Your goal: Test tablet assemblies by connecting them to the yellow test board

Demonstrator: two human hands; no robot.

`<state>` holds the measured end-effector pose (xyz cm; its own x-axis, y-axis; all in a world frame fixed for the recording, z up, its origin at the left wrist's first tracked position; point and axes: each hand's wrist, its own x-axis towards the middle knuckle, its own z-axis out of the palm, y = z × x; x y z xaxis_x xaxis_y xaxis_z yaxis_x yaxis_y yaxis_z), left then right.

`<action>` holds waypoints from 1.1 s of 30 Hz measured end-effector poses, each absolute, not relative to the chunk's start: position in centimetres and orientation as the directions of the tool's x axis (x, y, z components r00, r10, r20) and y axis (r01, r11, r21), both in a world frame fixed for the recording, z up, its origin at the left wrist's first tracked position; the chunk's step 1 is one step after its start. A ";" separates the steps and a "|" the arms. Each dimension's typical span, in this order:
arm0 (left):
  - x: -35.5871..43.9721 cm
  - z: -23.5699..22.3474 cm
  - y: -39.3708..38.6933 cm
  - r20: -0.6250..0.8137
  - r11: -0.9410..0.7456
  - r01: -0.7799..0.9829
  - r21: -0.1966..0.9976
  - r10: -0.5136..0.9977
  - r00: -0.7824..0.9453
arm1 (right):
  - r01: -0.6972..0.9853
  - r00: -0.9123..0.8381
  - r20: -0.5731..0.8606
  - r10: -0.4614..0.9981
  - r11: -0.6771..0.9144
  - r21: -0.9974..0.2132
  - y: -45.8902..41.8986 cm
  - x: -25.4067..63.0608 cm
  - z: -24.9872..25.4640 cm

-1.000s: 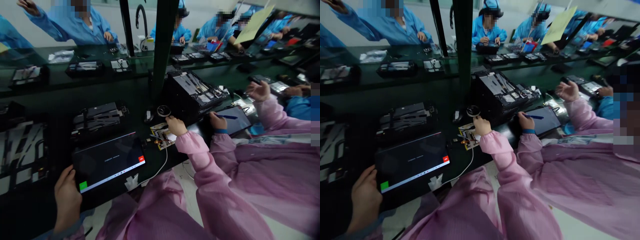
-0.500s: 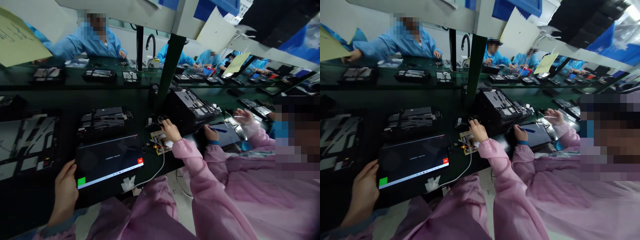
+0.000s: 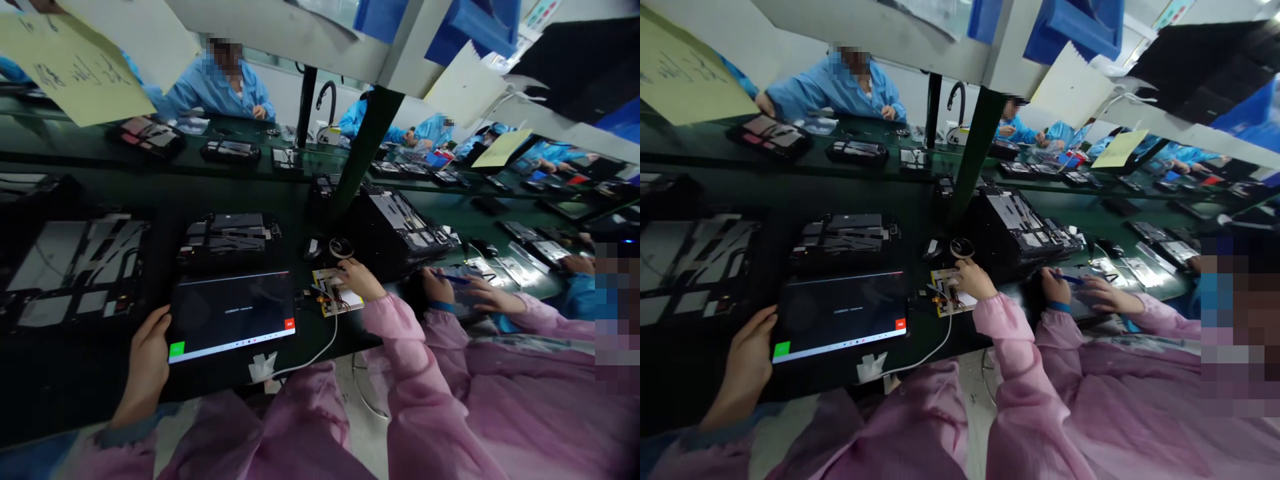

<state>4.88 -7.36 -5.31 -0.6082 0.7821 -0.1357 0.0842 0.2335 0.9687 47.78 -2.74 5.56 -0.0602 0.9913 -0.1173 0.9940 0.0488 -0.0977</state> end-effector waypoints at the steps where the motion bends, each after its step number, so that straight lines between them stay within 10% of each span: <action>1: 5.0 -5.1 -7.4 -0.183 0.251 0.028 0.968 0.774 -0.606 | 0.984 -0.091 -0.086 0.992 0.076 -0.160 -3.5 47.8 5.7; 8: 5.4 -4.6 -7.5 -0.257 0.240 -0.108 0.965 0.771 -0.583 | 0.768 -0.212 0.173 0.962 0.274 -0.579 -8.6 42.8 3.3; 17: 5.8 -4.5 -7.3 -0.238 0.194 -0.137 0.971 0.776 -0.584 | 0.865 -0.300 0.255 0.919 0.375 -0.334 -7.4 39.0 1.2; 33: 6.0 -4.5 -7.4 -0.243 0.155 -0.201 0.967 0.797 -0.553 | 0.752 -0.446 0.195 0.874 0.484 -0.448 -4.9 40.1 0.9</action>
